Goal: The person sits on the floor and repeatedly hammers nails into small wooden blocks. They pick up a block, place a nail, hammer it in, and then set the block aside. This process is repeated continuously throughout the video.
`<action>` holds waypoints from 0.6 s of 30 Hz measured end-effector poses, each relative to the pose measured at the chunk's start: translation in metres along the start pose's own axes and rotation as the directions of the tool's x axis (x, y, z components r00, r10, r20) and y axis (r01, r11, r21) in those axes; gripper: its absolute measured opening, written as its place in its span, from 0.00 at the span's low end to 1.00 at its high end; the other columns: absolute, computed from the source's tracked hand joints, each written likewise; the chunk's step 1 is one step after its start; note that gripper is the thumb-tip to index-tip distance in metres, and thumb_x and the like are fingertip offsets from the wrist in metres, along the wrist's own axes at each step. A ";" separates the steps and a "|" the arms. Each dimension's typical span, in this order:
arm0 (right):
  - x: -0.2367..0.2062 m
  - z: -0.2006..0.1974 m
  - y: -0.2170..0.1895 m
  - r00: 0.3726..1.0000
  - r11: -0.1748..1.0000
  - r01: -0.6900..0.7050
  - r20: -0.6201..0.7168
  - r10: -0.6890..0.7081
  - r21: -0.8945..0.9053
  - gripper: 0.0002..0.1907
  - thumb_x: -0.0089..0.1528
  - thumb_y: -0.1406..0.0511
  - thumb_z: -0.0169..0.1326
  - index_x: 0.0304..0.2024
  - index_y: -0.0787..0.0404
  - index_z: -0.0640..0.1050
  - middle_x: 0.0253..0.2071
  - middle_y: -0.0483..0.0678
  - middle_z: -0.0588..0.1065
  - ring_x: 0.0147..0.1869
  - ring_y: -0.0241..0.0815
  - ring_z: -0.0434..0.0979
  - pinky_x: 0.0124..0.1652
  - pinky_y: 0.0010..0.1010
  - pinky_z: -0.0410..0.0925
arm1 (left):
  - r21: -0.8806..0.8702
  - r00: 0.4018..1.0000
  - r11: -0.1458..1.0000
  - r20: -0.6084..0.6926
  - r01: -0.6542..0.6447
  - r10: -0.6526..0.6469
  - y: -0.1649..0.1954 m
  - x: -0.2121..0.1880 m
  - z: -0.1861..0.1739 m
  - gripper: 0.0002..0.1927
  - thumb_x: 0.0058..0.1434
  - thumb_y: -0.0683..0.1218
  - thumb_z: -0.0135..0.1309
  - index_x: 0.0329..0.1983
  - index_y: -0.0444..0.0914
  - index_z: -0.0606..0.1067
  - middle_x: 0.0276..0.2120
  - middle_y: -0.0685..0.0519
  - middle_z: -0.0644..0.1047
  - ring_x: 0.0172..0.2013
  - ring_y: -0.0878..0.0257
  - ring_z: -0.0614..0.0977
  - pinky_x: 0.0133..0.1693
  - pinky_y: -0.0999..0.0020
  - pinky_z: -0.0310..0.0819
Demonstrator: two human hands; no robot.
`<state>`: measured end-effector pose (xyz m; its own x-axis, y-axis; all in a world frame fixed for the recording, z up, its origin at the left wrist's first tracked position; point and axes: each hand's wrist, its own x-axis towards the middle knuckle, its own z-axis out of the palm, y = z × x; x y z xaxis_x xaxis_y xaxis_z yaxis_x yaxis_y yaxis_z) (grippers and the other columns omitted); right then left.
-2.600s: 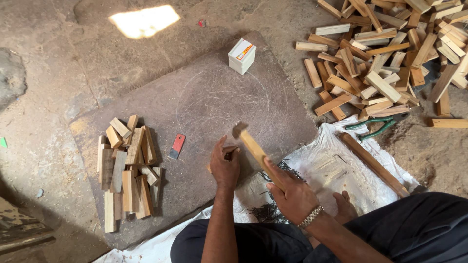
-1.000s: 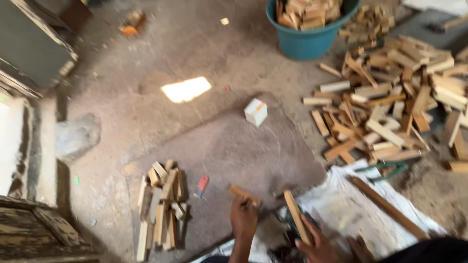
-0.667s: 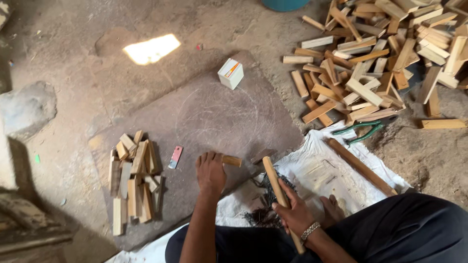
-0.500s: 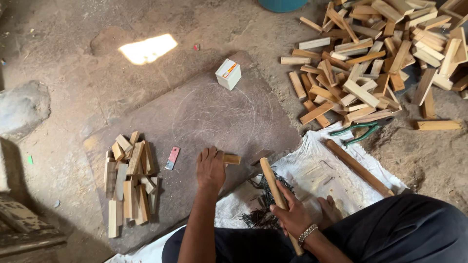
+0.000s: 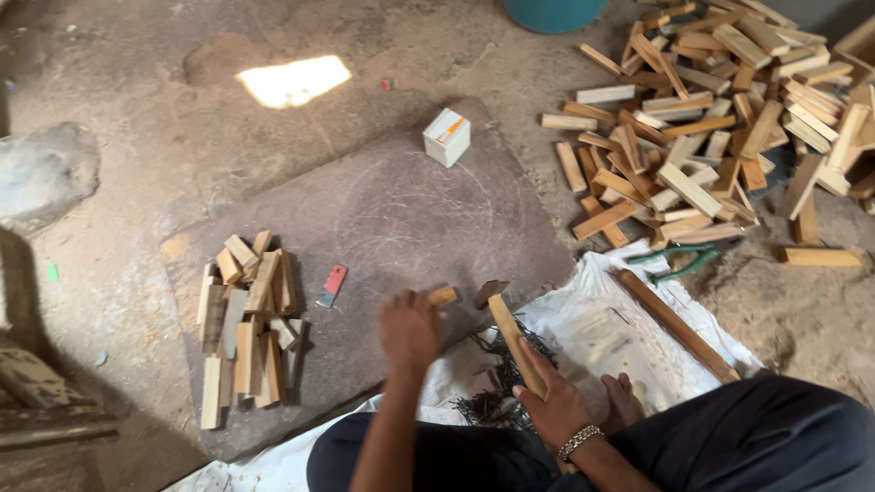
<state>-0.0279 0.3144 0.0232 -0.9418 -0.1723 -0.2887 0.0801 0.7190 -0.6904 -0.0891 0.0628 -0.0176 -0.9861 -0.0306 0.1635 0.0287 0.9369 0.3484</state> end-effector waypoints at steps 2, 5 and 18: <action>0.006 0.002 -0.006 0.976 0.971 -0.189 0.078 0.202 -0.146 0.44 0.59 0.54 0.58 0.73 0.22 0.51 0.67 0.46 0.72 0.60 0.57 0.80 0.57 0.45 0.75 | 0.026 0.999 0.999 0.016 -0.048 0.047 0.024 -0.022 0.017 0.10 0.60 0.48 0.52 0.37 0.39 0.79 0.40 0.44 0.79 0.44 0.46 0.79 0.46 0.47 0.72; 0.017 0.006 -0.023 0.999 0.977 -0.045 -0.012 0.043 -0.211 0.44 0.60 0.54 0.57 0.73 0.25 0.50 0.64 0.52 0.72 0.61 0.62 0.76 0.58 0.50 0.71 | -0.152 0.867 0.984 0.498 0.092 -0.005 0.069 -0.059 0.037 0.14 0.55 0.49 0.60 0.41 0.37 0.80 0.42 0.40 0.79 0.46 0.42 0.81 0.45 0.47 0.76; 0.029 0.001 0.003 0.991 0.996 -0.001 0.132 -0.011 0.094 0.46 0.58 0.58 0.63 0.75 0.35 0.55 0.71 0.54 0.65 0.53 0.52 0.73 0.51 0.44 0.71 | -0.367 0.930 0.928 0.359 0.069 0.073 0.087 -0.071 0.029 0.08 0.61 0.45 0.57 0.38 0.36 0.78 0.40 0.41 0.78 0.44 0.42 0.78 0.46 0.48 0.71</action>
<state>-0.0549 0.3109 0.0123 -0.8912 -0.2679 -0.3660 0.1114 0.6529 -0.7492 -0.0215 0.1563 -0.0258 -0.9743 0.1645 -0.1541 0.0184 0.7392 0.6732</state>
